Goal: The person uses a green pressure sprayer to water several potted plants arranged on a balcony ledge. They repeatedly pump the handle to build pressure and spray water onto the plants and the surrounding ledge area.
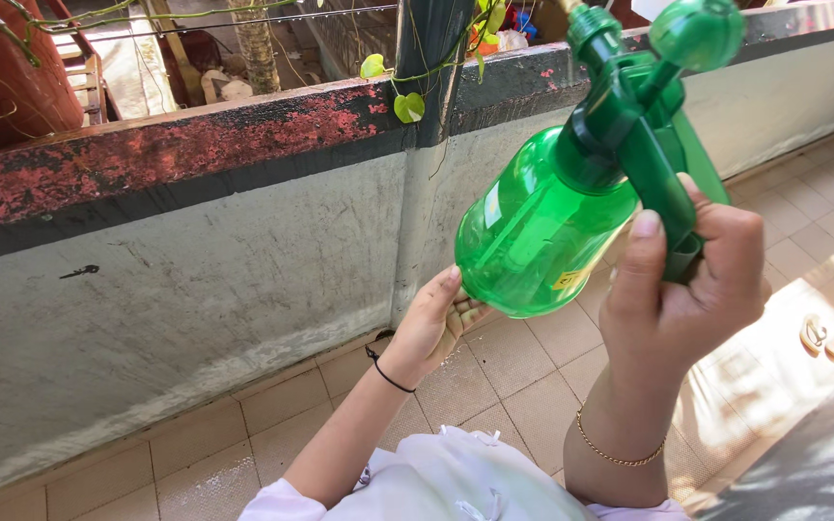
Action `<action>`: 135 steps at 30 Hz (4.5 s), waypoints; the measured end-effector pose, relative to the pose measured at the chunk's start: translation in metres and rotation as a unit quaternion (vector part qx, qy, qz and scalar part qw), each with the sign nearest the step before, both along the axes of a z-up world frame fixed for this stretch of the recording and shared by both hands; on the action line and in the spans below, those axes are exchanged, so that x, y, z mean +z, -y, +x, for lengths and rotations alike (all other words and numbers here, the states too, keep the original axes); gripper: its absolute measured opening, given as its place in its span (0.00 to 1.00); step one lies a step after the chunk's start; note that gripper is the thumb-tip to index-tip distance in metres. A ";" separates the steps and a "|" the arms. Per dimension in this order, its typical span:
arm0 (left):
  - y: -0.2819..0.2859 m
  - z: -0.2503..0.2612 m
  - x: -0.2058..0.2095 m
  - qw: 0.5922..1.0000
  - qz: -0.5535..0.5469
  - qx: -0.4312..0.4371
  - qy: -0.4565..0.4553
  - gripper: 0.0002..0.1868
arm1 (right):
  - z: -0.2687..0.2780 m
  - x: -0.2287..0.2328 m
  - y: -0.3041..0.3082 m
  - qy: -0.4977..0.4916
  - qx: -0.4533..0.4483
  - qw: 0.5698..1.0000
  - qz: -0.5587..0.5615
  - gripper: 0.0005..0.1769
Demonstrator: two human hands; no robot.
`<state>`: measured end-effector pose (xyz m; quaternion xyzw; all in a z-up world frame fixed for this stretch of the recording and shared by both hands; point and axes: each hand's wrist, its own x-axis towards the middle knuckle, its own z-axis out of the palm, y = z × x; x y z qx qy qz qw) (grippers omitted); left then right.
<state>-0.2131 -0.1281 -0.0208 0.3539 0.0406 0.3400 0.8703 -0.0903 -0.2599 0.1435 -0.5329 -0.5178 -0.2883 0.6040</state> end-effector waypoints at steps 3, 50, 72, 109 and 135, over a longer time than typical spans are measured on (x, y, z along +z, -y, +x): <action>0.004 -0.011 -0.008 0.999 -0.017 0.009 -0.031 0.29 | -0.013 -0.001 -0.008 -0.036 0.023 0.999 -0.011 0.09; 0.232 -0.052 -0.034 0.888 0.384 -0.250 -0.038 0.33 | -0.211 -0.204 0.289 -0.168 -0.278 0.930 -0.170 0.29; 0.578 -0.261 -0.074 0.690 0.582 -0.379 0.202 0.69 | -0.549 -0.237 0.584 -0.551 -0.432 0.695 0.165 0.08; 0.725 -0.250 -0.232 0.459 -0.311 -0.830 -0.054 0.63 | -0.569 -0.336 0.858 -0.595 -0.181 0.765 0.169 0.18; 0.481 -0.126 -0.205 0.701 -0.091 -0.705 0.047 0.60 | -0.378 -0.292 0.612 -0.368 0.237 0.847 0.302 0.07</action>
